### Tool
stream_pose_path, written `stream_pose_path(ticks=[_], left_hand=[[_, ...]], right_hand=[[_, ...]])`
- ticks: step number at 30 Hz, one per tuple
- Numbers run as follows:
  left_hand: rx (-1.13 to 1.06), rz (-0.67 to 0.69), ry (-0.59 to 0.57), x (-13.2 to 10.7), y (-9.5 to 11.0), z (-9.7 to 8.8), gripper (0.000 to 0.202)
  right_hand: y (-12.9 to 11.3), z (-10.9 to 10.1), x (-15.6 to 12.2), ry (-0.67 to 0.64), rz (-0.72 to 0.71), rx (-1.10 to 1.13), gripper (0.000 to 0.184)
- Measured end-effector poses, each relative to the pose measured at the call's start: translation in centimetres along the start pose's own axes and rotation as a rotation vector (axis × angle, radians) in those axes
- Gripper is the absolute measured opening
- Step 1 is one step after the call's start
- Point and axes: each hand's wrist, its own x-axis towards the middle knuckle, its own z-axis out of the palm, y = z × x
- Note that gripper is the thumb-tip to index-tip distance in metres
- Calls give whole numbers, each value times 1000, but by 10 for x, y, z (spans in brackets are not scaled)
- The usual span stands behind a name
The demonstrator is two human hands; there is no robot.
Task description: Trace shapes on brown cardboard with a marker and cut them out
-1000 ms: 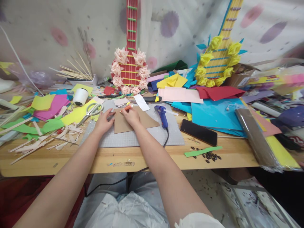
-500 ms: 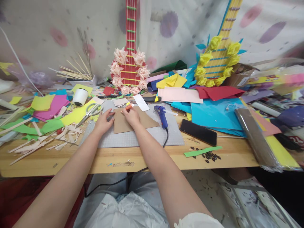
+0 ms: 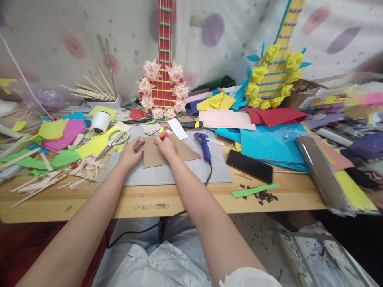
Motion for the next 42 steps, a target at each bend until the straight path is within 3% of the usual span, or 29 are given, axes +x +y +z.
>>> stream_pose_path(ticks=[42], left_hand=[[8,-15,-16,0,3,-2,53]], right_hand=[[-8,-7,-6,28,12,60,14]])
